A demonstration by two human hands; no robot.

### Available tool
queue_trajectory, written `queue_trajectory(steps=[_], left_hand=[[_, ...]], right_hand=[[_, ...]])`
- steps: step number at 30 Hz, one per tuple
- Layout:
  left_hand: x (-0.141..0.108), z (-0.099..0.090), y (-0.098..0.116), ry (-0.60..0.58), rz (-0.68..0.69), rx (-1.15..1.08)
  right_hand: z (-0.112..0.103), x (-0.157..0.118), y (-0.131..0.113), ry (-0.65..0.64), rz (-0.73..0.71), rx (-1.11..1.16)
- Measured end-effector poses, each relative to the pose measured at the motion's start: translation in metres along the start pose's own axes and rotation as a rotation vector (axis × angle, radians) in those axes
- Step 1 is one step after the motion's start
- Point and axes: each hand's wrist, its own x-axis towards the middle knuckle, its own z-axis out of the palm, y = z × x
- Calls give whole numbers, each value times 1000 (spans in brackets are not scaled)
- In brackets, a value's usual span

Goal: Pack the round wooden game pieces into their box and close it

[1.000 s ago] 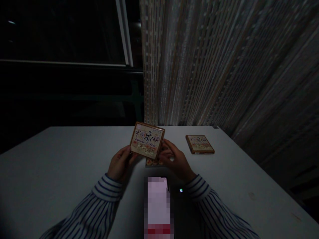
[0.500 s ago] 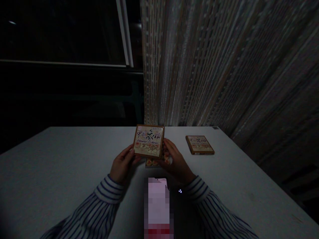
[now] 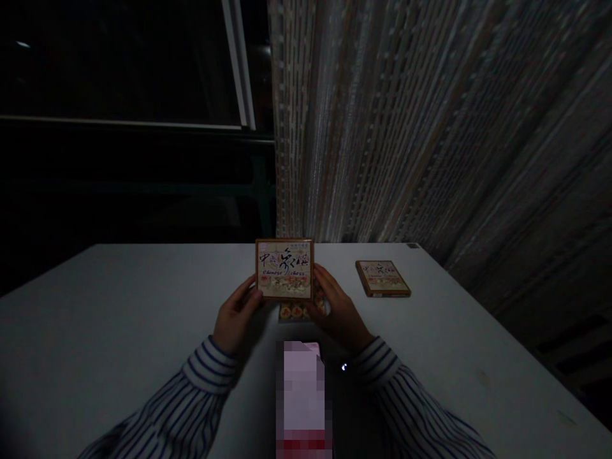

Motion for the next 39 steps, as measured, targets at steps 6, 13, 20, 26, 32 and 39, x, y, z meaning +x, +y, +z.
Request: queue_trajectory(steps=[6,13,20,26,32,39], left_hand=[[-5,4,8,28,24,96],[-10,10,15,16,22,140],[-8,2,0,-119,168,278],[-1,-8,-11,-98,435,511],[0,-9,-11,-104,450,556],[0,-8,-11,-94,462,571]], right_hand=[[3,-2,3,17,-27,-15],[0,-2,2,-2,-58,-38],[1,-3,3,18,-90,-101],[-2,-2,0,33,-84,-89],[-3,-2,-1,47,-101,-83],[-7,-1,-1,40,-122,-104]])
